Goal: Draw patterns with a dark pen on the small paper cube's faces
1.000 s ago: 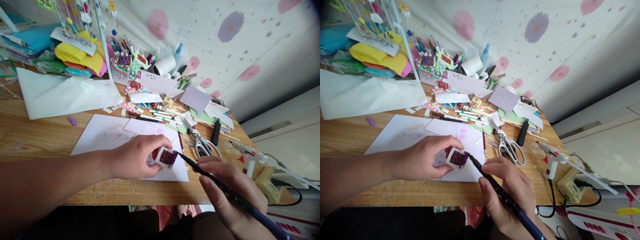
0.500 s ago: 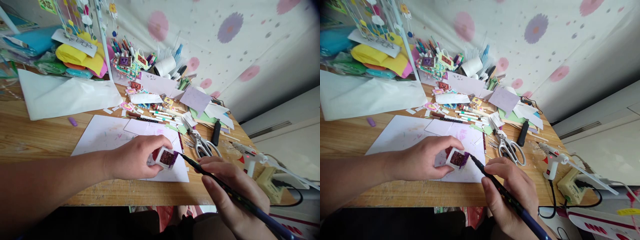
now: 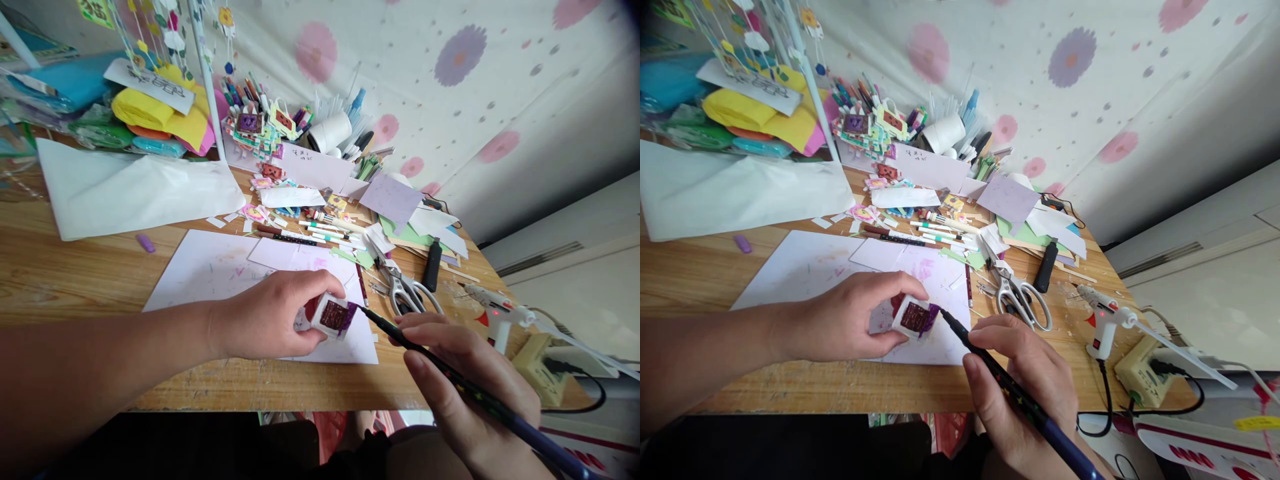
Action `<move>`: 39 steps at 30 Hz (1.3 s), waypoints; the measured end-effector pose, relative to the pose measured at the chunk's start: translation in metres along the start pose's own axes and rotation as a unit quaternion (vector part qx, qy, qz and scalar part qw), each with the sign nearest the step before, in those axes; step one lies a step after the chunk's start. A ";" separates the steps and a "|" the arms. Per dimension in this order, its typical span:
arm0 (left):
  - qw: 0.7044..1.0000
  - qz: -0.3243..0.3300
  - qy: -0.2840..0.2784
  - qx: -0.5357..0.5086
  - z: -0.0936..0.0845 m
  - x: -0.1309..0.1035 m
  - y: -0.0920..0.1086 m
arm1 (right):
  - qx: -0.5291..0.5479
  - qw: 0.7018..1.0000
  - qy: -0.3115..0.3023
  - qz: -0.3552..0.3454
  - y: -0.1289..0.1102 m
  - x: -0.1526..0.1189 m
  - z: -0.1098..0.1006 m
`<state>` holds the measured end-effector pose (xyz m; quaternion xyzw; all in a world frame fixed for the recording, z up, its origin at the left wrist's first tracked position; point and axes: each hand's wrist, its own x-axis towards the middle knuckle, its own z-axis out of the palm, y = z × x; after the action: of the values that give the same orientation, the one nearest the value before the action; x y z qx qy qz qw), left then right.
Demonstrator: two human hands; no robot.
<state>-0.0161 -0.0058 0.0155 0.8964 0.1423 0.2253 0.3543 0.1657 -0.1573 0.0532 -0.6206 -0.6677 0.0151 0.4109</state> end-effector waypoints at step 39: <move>0.998 -0.052 -0.005 -0.036 -0.003 0.004 0.003 | 0.010 0.999 0.024 0.026 -0.001 -0.003 -0.004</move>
<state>-0.0142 -0.0049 0.0206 0.8756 0.1788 0.2068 0.3983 0.1668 -0.1618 0.0552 -0.6334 -0.6413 0.0174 0.4328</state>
